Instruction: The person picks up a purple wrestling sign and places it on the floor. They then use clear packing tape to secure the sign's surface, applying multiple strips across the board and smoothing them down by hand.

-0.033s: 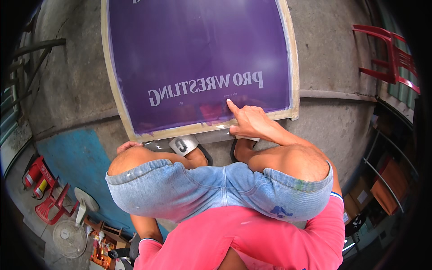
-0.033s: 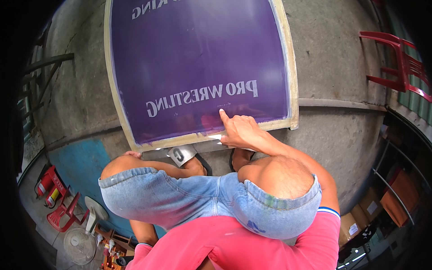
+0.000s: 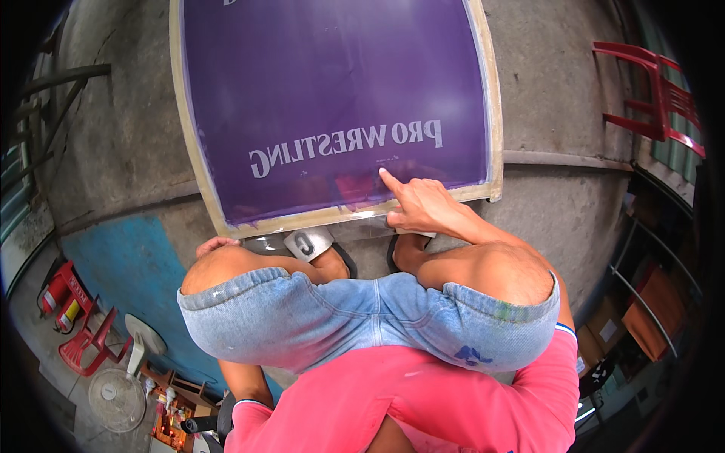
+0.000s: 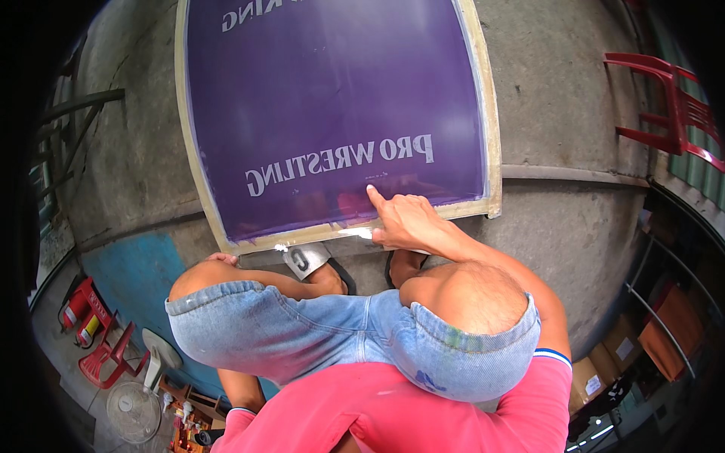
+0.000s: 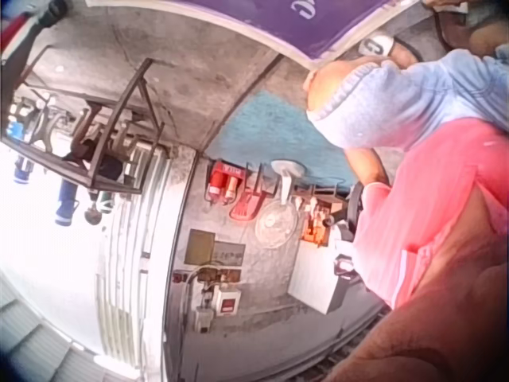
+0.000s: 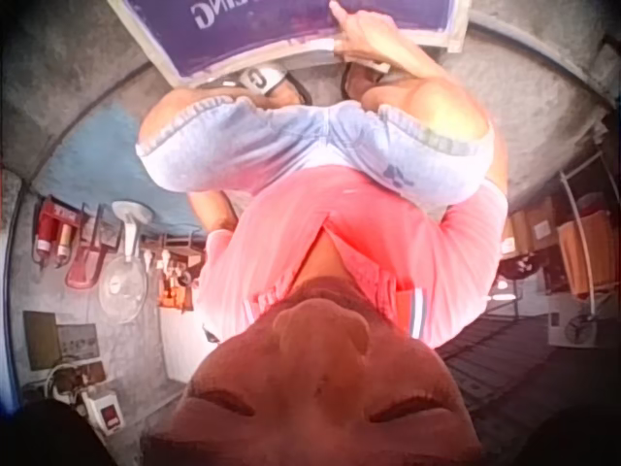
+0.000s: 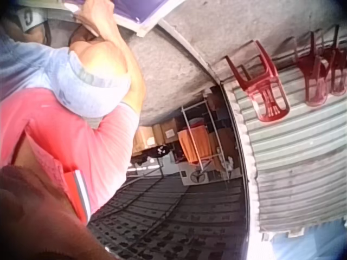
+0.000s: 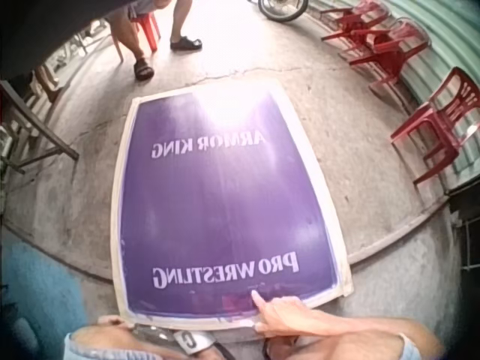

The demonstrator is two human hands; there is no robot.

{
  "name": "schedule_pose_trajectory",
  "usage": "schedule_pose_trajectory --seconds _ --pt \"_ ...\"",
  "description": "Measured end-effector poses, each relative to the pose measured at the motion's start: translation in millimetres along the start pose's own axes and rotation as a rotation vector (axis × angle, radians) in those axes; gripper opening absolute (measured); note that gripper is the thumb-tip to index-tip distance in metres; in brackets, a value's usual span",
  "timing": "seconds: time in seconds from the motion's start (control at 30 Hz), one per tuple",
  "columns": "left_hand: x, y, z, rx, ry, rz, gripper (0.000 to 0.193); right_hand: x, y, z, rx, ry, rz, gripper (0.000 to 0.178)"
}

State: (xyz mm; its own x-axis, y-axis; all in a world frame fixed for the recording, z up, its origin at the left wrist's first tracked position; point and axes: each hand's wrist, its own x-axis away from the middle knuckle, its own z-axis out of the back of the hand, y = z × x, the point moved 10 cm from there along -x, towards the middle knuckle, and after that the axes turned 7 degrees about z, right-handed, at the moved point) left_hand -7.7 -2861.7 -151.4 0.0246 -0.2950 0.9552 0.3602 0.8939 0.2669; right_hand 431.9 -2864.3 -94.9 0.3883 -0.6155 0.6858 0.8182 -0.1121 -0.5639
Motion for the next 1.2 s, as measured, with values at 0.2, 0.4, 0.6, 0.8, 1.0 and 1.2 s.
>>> schedule_pose_trajectory --seconds 0.2,0.4,0.6,0.8,1.0,1.2 --pt "24.5 26.6 -28.3 -0.067 0.092 0.053 0.015 20.3 12.9 5.7 -0.079 0.055 0.050 0.053" --pt "-1.8 21.3 -37.9 -0.120 0.035 -0.040 0.015 33.5 37.1 16.8 -0.147 0.070 -0.055 0.035" --pt "-7.0 26.7 -31.8 -0.028 0.048 -0.156 0.007 31.5 31.4 27.2 -0.157 0.191 0.113 0.030" --pt "19.9 109.6 -25.4 0.168 0.079 -0.487 0.003 36.1 -1.7 111.9 -0.162 0.433 0.245 0.037" --pt "30.8 196.9 -38.4 0.178 0.105 -0.646 0.009 47.1 -5.5 176.9 -0.048 0.634 0.245 0.026" --pt "33.1 188.3 -44.2 0.186 0.089 -0.596 0.011 45.8 -8.2 164.8 0.026 0.502 0.319 0.026"
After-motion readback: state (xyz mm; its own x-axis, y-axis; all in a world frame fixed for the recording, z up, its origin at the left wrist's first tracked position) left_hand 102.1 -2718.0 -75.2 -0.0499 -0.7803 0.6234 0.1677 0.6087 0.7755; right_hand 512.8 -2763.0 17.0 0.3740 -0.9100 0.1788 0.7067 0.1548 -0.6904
